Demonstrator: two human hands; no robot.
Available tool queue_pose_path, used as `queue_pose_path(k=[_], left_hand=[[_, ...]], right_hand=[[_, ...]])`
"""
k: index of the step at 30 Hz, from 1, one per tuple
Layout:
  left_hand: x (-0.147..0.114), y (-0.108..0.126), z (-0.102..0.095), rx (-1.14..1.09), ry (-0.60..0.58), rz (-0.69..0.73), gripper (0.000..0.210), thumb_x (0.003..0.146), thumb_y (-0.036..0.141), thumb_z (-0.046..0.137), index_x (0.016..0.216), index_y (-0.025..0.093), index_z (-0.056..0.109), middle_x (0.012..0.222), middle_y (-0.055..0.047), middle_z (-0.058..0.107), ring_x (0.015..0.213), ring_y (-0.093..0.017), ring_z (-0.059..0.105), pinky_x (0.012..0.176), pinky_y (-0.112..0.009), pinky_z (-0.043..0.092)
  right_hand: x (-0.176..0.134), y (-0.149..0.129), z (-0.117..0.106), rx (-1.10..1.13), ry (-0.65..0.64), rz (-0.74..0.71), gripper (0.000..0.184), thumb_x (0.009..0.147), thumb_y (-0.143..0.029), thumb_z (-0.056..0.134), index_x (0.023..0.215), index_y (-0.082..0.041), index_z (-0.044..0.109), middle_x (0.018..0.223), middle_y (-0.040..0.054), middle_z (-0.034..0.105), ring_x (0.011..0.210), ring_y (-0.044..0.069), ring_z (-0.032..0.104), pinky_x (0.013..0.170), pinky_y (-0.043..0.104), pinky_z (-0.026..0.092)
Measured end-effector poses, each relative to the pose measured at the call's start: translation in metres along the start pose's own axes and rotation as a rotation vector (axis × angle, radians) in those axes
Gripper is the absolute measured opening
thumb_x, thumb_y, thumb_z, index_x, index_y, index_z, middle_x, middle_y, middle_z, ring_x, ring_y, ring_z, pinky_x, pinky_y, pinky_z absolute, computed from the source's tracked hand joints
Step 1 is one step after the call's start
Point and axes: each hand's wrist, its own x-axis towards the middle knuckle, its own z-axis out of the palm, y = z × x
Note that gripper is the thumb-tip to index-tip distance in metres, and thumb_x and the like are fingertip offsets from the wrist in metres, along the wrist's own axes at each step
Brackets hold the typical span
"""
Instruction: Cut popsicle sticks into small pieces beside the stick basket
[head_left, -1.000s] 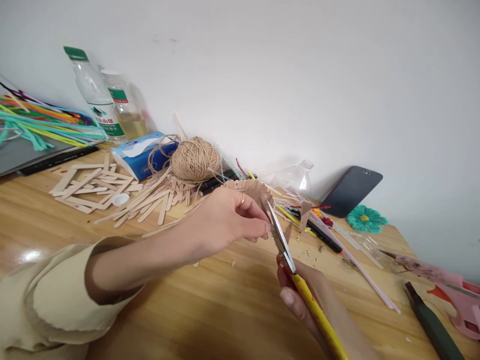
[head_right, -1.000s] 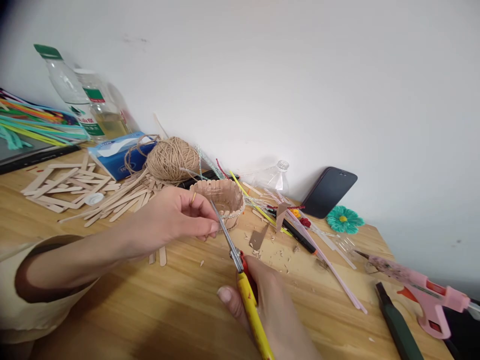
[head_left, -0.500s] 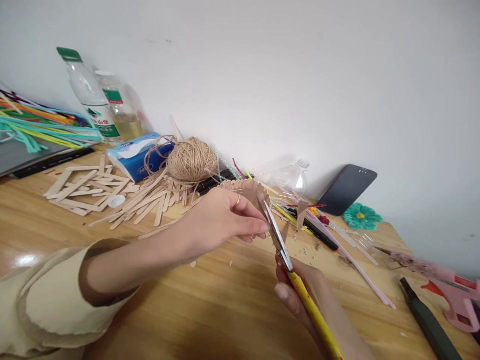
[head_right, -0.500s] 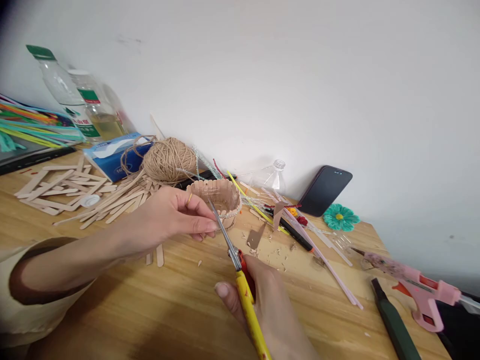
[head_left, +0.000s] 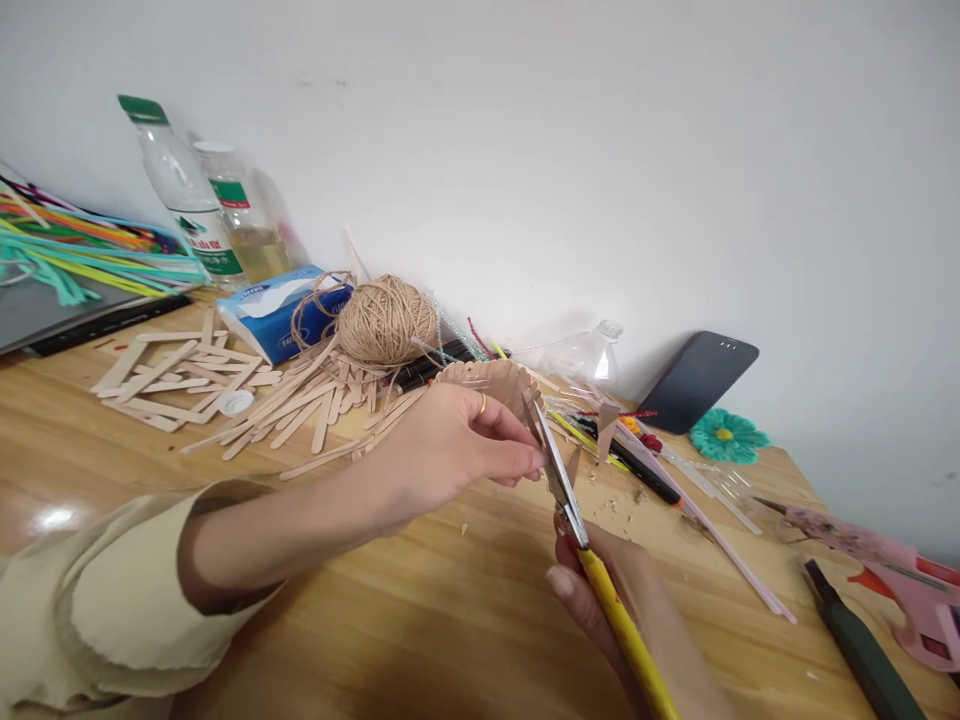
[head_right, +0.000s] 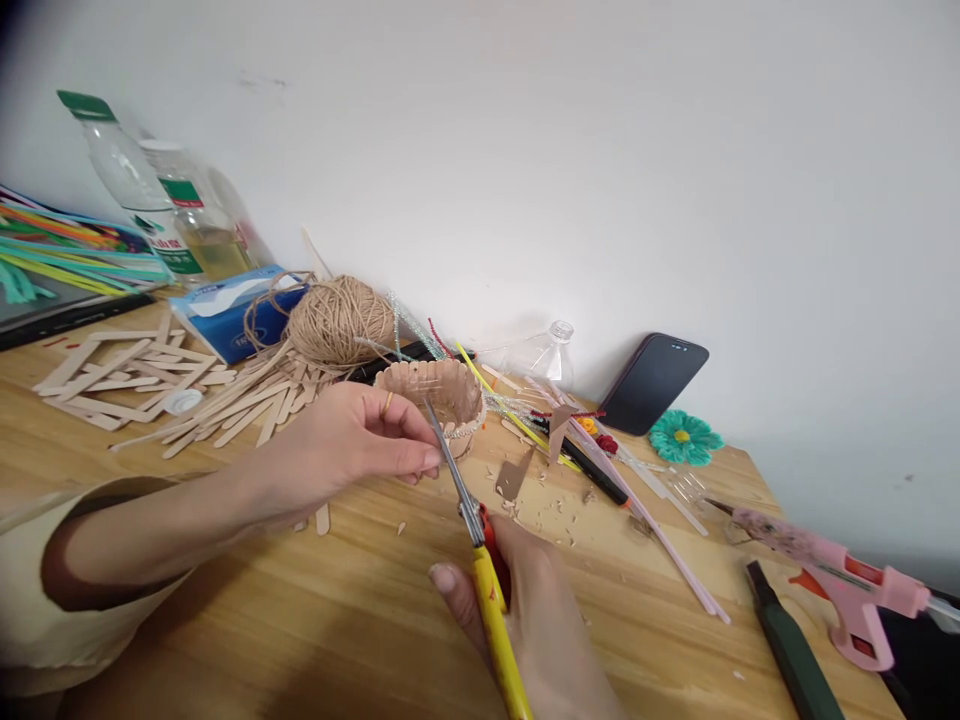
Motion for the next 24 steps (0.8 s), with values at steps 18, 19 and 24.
queue_pose_path(k=[18,19,24], left_hand=[[0.001,0.001,-0.002,-0.038,-0.013,-0.007,0.008,0.063,0.023,0.071,0.064,0.016,0.067,0.058,0.001,0.064,0.054,-0.009,0.056,0.055,-0.022,0.046],[0.001,0.001,-0.002,-0.044,-0.017,0.002,0.008,0.063,0.023,0.071,0.065,0.016,0.067,0.059,0.000,0.064,0.055,-0.009,0.056,0.055,-0.022,0.046],[-0.002,0.003,-0.003,-0.084,-0.066,0.026,0.009,0.064,0.023,0.071,0.065,0.016,0.066,0.064,0.000,0.064,0.059,-0.010,0.056,0.055,-0.020,0.048]], right_hand=[[-0.003,0.007,0.002,0.219,0.086,0.161,0.051,0.077,-0.071,0.038,0.058,-0.023,0.035,0.042,-0.0068,0.032,0.035,0.008,0.029,0.034,0.023,0.019],[-0.002,0.008,-0.003,0.203,0.099,0.152,0.052,0.077,-0.071,0.037,0.059,-0.023,0.036,0.043,-0.0064,0.033,0.036,0.009,0.030,0.035,0.023,0.021],[-0.005,0.018,-0.032,-0.240,0.250,0.276,0.042,0.071,-0.063,0.049,0.061,-0.022,0.044,0.048,-0.0028,0.043,0.044,0.015,0.043,0.041,0.026,0.033]])
